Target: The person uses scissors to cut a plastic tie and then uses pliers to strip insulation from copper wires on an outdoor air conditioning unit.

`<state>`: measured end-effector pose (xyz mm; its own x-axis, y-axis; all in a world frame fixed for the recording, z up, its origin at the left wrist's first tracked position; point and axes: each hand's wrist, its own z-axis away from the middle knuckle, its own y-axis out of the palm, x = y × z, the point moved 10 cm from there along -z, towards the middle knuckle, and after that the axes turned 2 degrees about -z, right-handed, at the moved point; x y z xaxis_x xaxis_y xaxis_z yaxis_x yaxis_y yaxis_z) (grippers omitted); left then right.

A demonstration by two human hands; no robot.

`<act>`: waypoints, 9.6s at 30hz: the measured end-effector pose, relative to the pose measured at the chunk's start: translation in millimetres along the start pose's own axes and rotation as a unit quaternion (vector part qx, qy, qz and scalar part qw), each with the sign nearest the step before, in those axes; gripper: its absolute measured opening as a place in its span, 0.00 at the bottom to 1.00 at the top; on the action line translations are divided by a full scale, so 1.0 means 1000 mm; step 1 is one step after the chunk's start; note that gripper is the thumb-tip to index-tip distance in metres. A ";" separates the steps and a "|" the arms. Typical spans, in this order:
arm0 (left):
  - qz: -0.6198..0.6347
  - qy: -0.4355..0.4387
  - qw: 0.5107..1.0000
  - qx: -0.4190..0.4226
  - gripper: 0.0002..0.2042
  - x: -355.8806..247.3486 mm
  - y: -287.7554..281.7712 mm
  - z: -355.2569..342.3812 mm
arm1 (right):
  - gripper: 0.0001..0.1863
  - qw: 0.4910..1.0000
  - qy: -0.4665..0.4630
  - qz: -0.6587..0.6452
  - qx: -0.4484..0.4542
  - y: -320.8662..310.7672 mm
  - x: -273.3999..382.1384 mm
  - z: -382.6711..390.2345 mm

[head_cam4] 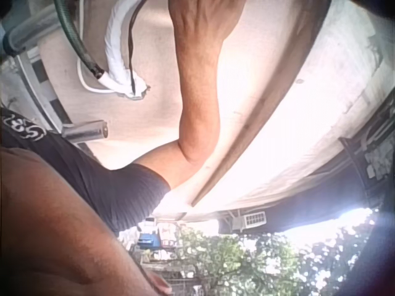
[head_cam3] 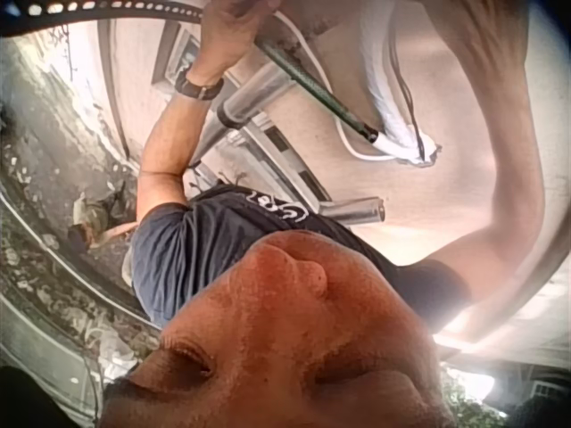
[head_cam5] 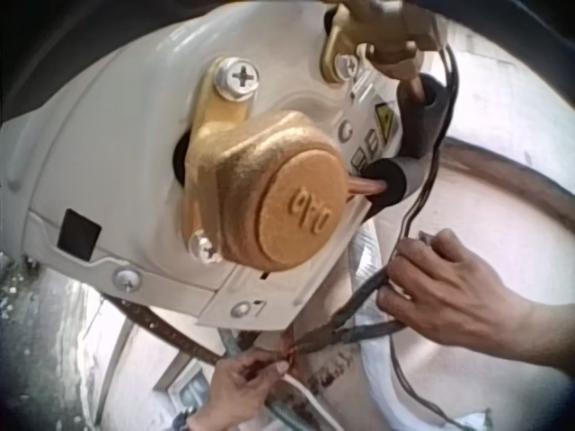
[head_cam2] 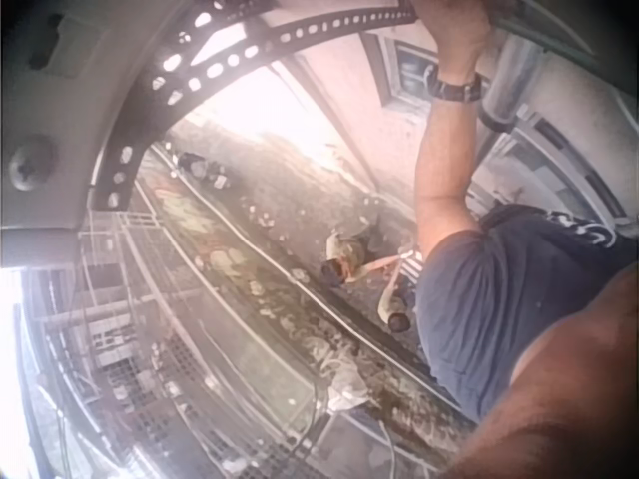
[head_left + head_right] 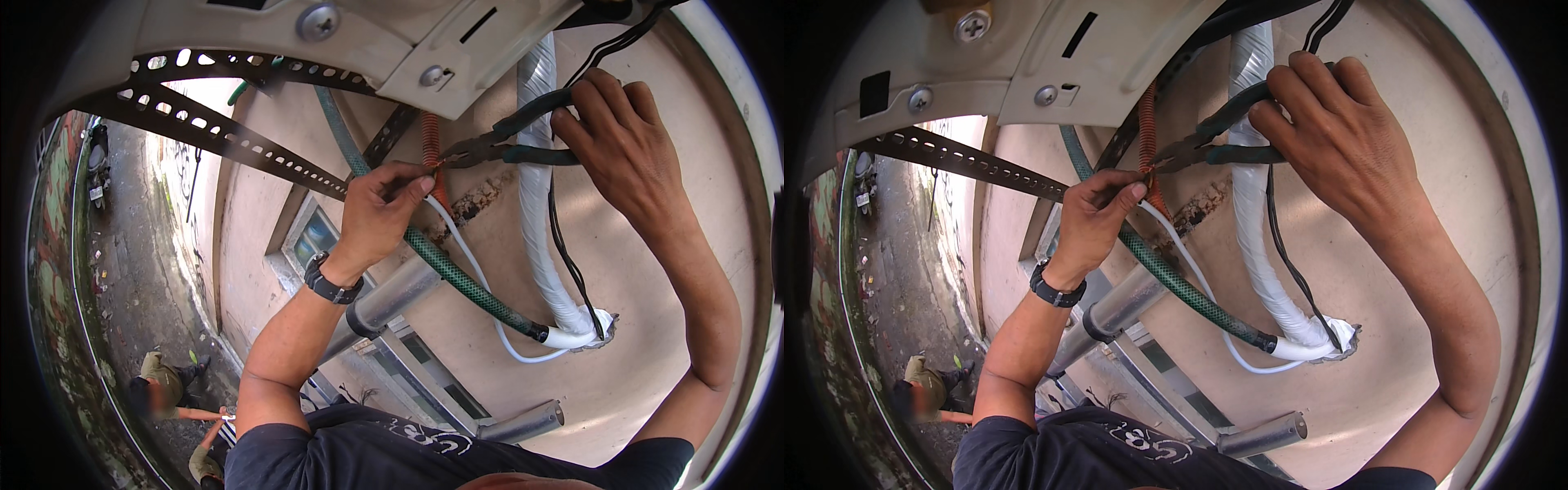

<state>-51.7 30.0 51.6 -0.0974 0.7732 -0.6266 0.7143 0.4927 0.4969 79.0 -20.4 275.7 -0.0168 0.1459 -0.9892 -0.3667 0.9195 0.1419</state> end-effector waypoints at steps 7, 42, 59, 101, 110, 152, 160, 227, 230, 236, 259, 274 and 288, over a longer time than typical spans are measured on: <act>0.001 0.020 1.000 -0.013 0.11 -0.002 -0.001 0.000 | 0.09 0.998 0.000 -0.061 0.024 -0.001 0.000 0.001; 0.363 -0.192 0.902 0.133 0.23 0.023 0.024 -0.019 | 0.07 0.980 0.010 -0.151 0.131 -0.011 -0.003 -0.004; 0.072 0.026 0.993 0.090 0.16 0.002 0.005 -0.025 | 0.06 0.839 0.087 -0.389 0.372 0.008 -0.007 0.006; 0.157 0.036 0.983 0.092 0.18 -0.001 0.005 -0.025 | 0.07 0.993 0.076 -0.005 0.086 -0.017 0.000 0.000; 0.149 0.031 0.984 0.091 0.17 0.004 0.003 -0.026 | 0.07 0.998 0.057 -0.011 0.035 -0.014 0.002 -0.002; 0.148 0.036 0.983 0.099 0.17 -0.001 0.004 -0.024 | 0.08 0.984 0.098 -0.047 0.141 -0.022 -0.009 0.009; 0.167 0.014 0.981 0.101 0.17 0.005 0.002 -0.027 | 0.18 0.993 0.089 -0.011 0.072 -0.012 0.003 0.009; 0.114 0.019 0.989 0.098 0.16 0.018 -0.005 -0.026 | 0.11 0.781 0.058 -0.382 0.491 0.017 -0.003 -0.025; 0.090 0.017 0.990 0.104 0.16 0.016 0.004 -0.027 | 0.20 0.661 0.096 -0.466 0.580 0.034 -0.014 -0.019; 0.136 0.028 0.986 0.088 0.17 0.016 0.000 -0.027 | 0.21 0.610 0.111 -0.534 0.575 0.045 -0.005 -0.005; 0.186 -0.016 0.975 0.122 0.19 0.011 0.003 -0.027 | 0.15 0.998 0.024 0.052 0.023 -0.020 0.013 0.005; 0.179 -0.018 0.976 0.118 0.17 0.018 0.002 -0.027 | 0.11 0.999 0.010 0.046 0.014 -0.009 0.012 0.009; 0.163 0.002 0.981 0.106 0.19 0.017 -0.001 -0.029 | 0.10 1.000 0.000 0.025 0.011 -0.008 0.015 0.009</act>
<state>-74.0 53.6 57.6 0.1585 0.8773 -0.4529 0.8357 0.1250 0.5347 89.5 -22.0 259.7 -0.0338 0.1917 -0.9809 -0.3453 0.9187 0.1915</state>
